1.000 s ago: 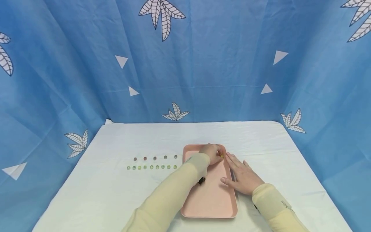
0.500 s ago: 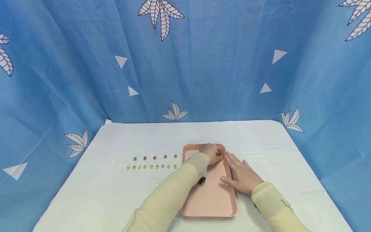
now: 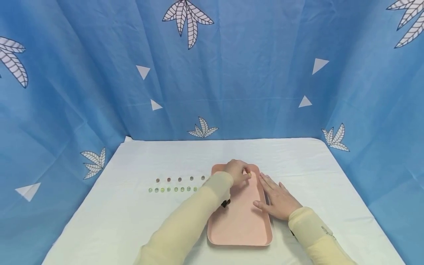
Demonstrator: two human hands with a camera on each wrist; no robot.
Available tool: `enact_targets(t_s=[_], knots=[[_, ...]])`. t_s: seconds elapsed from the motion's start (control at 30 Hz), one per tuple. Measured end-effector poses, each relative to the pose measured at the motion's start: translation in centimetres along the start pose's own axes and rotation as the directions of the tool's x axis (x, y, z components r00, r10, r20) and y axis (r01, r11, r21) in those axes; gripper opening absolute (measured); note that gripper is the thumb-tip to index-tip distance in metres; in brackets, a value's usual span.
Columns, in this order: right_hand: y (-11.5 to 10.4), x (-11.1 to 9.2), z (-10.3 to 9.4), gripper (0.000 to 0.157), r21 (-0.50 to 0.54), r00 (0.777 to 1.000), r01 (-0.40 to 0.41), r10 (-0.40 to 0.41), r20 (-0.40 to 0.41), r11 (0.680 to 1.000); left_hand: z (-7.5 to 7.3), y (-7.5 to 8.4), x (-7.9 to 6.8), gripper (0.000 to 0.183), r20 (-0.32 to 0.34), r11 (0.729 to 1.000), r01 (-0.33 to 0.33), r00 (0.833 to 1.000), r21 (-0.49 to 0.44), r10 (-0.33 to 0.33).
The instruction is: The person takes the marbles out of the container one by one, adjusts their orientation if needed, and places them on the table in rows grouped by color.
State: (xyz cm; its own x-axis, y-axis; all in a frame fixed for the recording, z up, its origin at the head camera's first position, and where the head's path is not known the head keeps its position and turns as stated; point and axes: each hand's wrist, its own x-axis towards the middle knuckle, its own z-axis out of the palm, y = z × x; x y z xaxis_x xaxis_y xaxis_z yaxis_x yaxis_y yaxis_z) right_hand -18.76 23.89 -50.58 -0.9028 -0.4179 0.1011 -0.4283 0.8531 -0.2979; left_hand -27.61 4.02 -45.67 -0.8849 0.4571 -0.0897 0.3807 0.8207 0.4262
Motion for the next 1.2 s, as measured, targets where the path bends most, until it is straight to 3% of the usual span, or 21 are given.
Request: enact_targets(t_s=[0.37, 0.6, 0.7, 0.9, 1.07, 1.2], knots=[[0.1, 0.1, 0.0, 0.094, -0.008, 1.0, -0.014, 0.015, 0.019, 1.0, -4.0, -3.6, -5.6, 0.011, -0.165, 0.994, -0.101, 0.982, -0.03, 0.095], [0.0, 0.2, 0.0, 0.094, 0.005, 0.999, -0.016, 0.016, 0.028, 1.0, -5.2, -7.4, -10.0, 0.011, -0.254, 0.99, -0.109, 0.964, -0.087, 0.084], [0.0, 0.1, 0.0, 0.094, 0.008, 0.999, -0.017, 0.016, 0.027, 1.0, -5.5, -9.5, -11.8, 0.013, -0.291, 0.993, -0.098, 0.954, -0.07, 0.074], [0.1, 0.1, 0.0, 0.094, 0.014, 1.0, -0.015, 0.014, 0.023, 1.0, -5.8, -14.2, -15.0, 0.014, -0.349, 0.999, -0.02, 0.937, -0.026, 0.01], [0.1, 0.0, 0.0, 0.094, 0.013, 1.0, -0.009, 0.009, 0.023, 1.0, -5.8, -18.4, -17.5, 0.013, -0.326, 0.991, 0.123, 0.936, -0.052, -0.133], [0.3, 0.0, -0.1, 0.094, 0.01, 1.0, 0.005, -0.005, 0.01, 1.0, -6.3, -21.5, -19.0, 0.013, -0.33, 0.972, 0.225, 0.915, -0.066, -0.234]])
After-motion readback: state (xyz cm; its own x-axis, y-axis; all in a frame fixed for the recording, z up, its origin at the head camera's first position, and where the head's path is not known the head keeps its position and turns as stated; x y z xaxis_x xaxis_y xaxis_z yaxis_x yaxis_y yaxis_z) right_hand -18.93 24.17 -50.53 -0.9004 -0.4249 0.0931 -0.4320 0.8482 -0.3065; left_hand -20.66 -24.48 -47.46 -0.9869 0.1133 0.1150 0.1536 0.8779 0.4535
